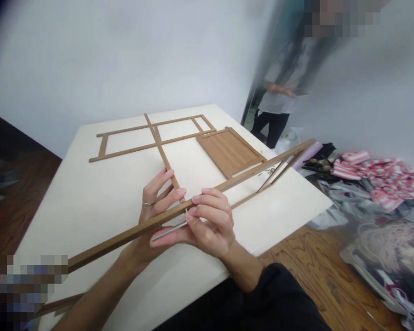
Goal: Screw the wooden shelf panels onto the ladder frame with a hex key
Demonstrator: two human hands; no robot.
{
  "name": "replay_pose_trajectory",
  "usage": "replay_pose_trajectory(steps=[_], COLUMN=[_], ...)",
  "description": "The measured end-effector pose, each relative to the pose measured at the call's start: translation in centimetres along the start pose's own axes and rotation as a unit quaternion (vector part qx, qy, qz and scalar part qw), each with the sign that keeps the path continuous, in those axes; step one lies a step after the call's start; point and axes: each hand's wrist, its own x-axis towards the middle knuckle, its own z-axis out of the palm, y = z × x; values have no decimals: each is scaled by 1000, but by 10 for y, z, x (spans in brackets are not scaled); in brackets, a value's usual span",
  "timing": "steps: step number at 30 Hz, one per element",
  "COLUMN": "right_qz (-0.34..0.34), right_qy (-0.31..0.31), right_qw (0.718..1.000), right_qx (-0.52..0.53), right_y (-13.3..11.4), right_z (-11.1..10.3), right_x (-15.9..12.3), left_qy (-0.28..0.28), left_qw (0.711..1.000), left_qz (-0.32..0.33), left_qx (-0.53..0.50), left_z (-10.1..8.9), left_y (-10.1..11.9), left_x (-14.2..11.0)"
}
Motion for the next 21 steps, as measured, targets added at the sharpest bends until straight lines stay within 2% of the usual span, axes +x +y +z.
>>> replay_pose_trajectory(steps=[7,10,15,18,21], right_qz=[13,-4,-59,-66,-81], right_qy=[9,9,-55,-82,-172], right_qw=[1000,1000,997,992,979], right_qx=[-17,-21,-24,-73,-72], right_y=[-2,1,7,6,6], right_z=[4,4,-7,-22,-37], right_x=[1,1,4,7,16], left_qy=[3,3,-13,-16,-15], left_qw=[1000,1000,1000,1000,1000], left_qz=[5,12,-9,-15,-10], left_qx=[2,2,-6,-20,-19], left_z=[0,0,-1,-1,-2], left_y=[-1,-2,-2,-3,-2], left_x=[0,-1,-4,-4,-3])
